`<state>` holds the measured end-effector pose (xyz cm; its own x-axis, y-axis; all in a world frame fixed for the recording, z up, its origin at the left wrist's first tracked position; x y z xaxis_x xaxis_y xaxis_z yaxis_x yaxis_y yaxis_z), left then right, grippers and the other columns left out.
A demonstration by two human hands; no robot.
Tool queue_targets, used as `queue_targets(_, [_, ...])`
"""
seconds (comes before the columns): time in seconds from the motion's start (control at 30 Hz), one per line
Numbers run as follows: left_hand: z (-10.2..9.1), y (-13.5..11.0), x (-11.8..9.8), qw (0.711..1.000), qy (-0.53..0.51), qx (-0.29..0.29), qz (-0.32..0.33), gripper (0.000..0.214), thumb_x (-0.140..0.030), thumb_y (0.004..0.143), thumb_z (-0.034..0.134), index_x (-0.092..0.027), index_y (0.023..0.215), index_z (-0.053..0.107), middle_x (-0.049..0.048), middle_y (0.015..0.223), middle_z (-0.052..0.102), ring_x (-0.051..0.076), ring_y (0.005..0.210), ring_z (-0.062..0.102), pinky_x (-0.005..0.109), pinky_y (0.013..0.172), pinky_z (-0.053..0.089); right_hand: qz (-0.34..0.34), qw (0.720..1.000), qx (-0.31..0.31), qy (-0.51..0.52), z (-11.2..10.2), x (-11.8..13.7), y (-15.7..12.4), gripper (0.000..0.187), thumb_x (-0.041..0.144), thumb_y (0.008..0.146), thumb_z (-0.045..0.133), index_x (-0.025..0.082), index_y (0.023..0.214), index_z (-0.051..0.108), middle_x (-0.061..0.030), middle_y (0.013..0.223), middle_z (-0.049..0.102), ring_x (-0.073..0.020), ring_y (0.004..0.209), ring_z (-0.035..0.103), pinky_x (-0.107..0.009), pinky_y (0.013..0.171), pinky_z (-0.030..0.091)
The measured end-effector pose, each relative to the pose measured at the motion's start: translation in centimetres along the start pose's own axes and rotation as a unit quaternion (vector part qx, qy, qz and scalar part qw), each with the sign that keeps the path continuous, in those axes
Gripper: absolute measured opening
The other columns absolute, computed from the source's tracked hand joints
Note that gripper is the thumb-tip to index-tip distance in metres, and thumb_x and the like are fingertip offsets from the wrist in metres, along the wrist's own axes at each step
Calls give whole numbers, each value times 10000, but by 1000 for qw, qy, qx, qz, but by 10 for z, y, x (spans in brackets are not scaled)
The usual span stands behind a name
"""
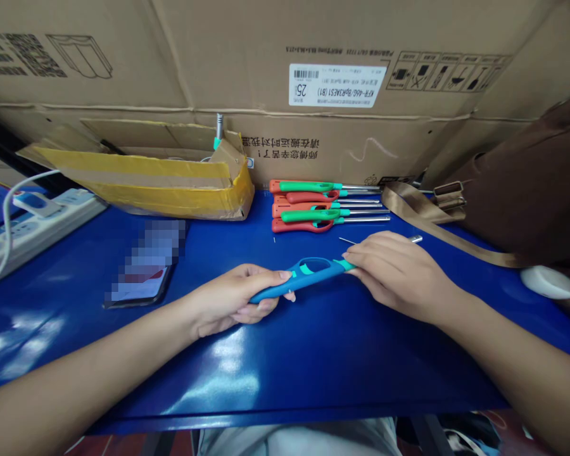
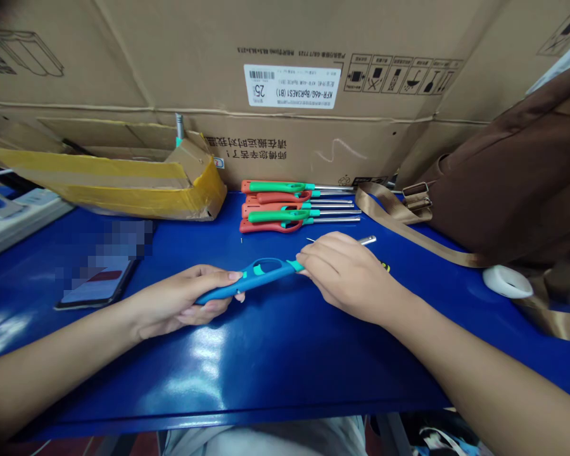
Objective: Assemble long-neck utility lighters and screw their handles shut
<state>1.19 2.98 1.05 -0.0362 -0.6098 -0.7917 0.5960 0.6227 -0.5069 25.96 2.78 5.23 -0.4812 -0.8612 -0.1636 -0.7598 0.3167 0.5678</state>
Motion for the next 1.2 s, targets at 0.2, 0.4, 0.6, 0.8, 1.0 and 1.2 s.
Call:
queue_targets(0.2, [3, -2, 3, 1000, -15, 2, -19, 377, -468, 867, 756, -97, 807, 729, -61, 520, 444, -5, 378, 241, 115, 332, 140, -19, 1000, 17, 0, 3, 2, 1, 91, 78, 932, 617, 84, 1012, 660, -164, 908, 759, -256, 820, 680, -408, 766, 564])
queue_targets(0.4, [6, -4, 6, 997, 62, -33, 16, 457, -548, 847, 742, -91, 844, 723, -61, 520, 446, 16, 393, 283, 140, 356, 163, -22, 998, 57, 23, 14, 4, -1, 120, 110, 981, 554, 101, 953, 670, -137, 875, 753, -235, 791, 672, -384, 750, 544])
queue_targets(0.6, [2, -4, -2, 979, 186, -68, 50, 452, -570, 887, 665, -122, 861, 723, -56, 537, 489, 36, 402, 302, 166, 373, 184, 38, 994, 74, 68, 19, -4, -3, 103, 167, 992, 556, 140, 933, 636, -109, 873, 720, -228, 813, 657, -384, 787, 522])
queue_targets(0.8, [-4, -3, -14, 913, 353, -128, 161, 343, -496, 886, 689, -159, 834, 718, -5, 738, 662, 99, 621, 528, 188, 562, 408, 74, 986, 135, 63, 14, -4, 0, 89, 182, 975, 527, 192, 904, 580, -58, 829, 666, -211, 760, 618, -345, 723, 479])
queue_targets(1.0, [-16, 0, -14, 902, 319, -172, 234, 447, -481, 831, 760, -177, 1150, 683, 10, 876, 655, 158, 749, 588, 253, 678, 485, 208, 949, 226, 72, 14, -12, -6, 76, 187, 916, 555, 238, 884, 509, 0, 838, 621, -155, 644, 557, -276, 564, 360])
queue_targets(1.2, [-18, 0, -13, 851, 434, -167, 243, 413, -450, 889, 724, -196, 1214, 716, 45, 1024, 712, 159, 785, 617, 261, 682, 485, 240, 921, 284, 116, 17, -14, -6, 118, 237, 915, 594, 239, 819, 525, 20, 765, 619, -162, 655, 549, -281, 568, 316])
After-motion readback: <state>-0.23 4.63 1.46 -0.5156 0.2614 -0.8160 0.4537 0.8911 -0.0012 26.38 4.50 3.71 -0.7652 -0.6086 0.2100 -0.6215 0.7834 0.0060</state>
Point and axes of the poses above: each hand's wrist, its own y-axis towards the middle knuckle, its own z-axis out of the palm, x = y × z, the point moved 3 cm from there along y, towards the middle knuckle
